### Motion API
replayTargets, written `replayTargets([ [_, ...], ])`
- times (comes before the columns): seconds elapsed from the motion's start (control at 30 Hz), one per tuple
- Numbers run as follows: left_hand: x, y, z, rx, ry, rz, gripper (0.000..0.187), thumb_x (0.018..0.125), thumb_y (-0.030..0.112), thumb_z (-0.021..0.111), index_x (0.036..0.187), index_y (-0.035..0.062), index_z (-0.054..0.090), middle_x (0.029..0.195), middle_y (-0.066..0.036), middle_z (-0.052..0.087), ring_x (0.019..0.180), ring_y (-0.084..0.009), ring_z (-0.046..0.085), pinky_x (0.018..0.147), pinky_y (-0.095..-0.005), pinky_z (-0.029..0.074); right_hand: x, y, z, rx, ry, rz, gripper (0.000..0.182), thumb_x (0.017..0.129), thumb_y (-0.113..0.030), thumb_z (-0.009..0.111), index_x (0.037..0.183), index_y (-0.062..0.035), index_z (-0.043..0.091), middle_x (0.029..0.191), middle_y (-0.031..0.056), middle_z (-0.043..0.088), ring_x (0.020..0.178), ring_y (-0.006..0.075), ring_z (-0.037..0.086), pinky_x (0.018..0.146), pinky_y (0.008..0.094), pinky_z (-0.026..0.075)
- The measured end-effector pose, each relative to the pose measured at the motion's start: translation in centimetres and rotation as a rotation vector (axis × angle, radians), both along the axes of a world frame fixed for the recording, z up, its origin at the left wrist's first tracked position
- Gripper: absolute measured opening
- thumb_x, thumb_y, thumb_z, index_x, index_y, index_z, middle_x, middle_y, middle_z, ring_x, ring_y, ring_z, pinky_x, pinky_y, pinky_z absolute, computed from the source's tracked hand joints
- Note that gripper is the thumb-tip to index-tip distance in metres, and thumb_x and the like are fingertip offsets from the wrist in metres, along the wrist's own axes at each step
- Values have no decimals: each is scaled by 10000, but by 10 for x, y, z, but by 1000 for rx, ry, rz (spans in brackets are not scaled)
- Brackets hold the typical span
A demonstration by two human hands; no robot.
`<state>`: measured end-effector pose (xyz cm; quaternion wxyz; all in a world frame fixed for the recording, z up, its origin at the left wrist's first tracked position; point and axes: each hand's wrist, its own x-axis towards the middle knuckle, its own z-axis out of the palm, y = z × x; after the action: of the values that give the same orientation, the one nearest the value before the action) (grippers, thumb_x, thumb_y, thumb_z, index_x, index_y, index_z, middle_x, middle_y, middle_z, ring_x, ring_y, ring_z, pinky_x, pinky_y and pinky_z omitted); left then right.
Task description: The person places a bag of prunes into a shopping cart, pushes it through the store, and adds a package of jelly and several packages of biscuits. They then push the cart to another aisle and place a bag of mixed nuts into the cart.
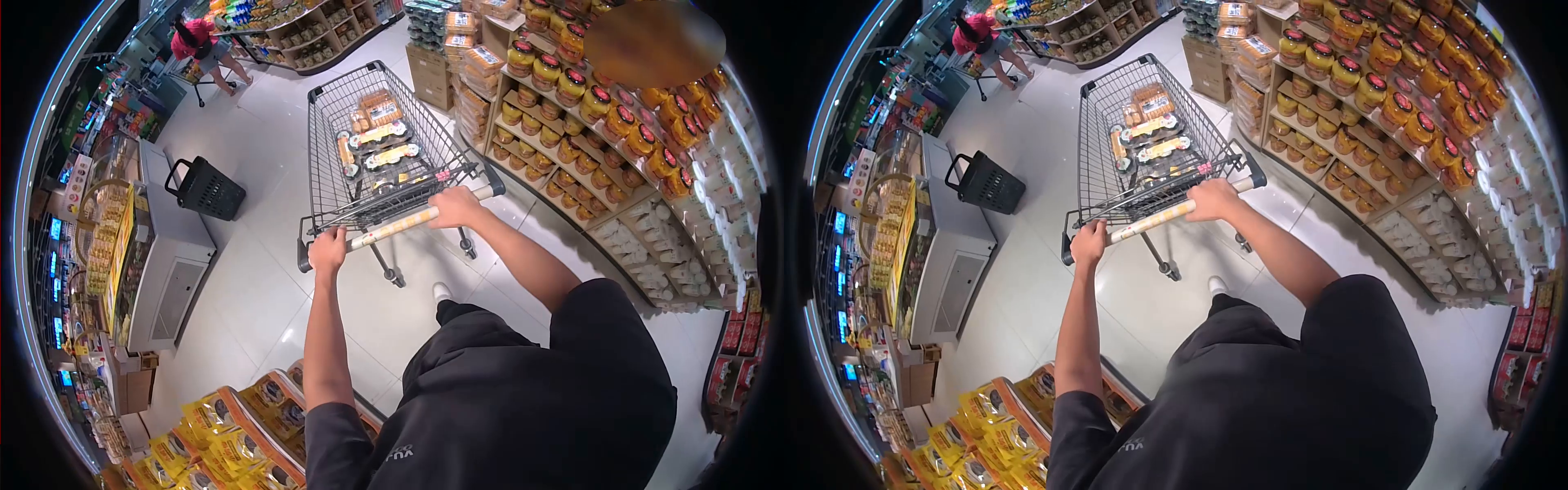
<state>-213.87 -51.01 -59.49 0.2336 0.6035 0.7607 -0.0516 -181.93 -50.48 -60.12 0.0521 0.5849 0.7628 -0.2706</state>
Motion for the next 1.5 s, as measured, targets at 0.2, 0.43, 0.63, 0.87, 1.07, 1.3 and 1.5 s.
replayTargets([
  [0.2,-16,62,-4,71,109,40,407,837,441,474,863,106,703,817,-159,684,813,-357,651,756,-444,497,40,101,-57,-1,-7,43,522,882,-482,463,708,-40,680,764,154,666,764,315,629,774,416,470],
  [0.43,-102,147,-39,111,140,6,367,773,389,493,812,91,702,793,-181,674,788,-371,650,730,-453,504,-35,138,-57,172,59,-3,511,945,-354,385,643,-57,670,648,156,637,625,346,593,805,406,438],
  [0.63,-215,218,-58,232,118,-77,265,789,348,586,861,106,663,947,-102,654,945,-299,615,900,-427,432,-143,154,-50,47,158,19,449,965,-298,372,747,-41,668,660,145,649,671,322,638,839,413,413],
  [0.87,-293,299,-84,636,487,183,398,829,337,637,1158,130,550,1244,-106,491,1180,-293,451,960,-518,344,-195,183,-34,147,764,238,277,819,-123,576,1081,-34,591,1024,131,619,1043,295,567,945,448,403],
  [1.07,-198,409,-90,516,-353,-67,321,867,220,599,1110,10,575,1004,-176,618,937,-320,586,830,-399,454,-163,247,-68,-48,719,-153,148,830,-106,553,930,-45,643,878,100,663,842,288,630,776,381,493],
  [1.3,-112,467,-241,-109,-503,-174,650,816,489,635,1250,16,531,1145,-251,601,1121,-367,562,939,-409,427,-137,322,-138,-270,641,-103,181,865,-191,534,956,-91,654,893,101,682,839,303,646,762,404,501],
  [1.5,-184,486,-289,-401,-361,-42,469,907,452,537,1109,36,615,809,-154,668,777,-296,656,721,-395,488,-89,394,-190,-292,615,-252,195,856,-236,540,920,-110,675,828,111,676,796,296,647,711,412,501],
])
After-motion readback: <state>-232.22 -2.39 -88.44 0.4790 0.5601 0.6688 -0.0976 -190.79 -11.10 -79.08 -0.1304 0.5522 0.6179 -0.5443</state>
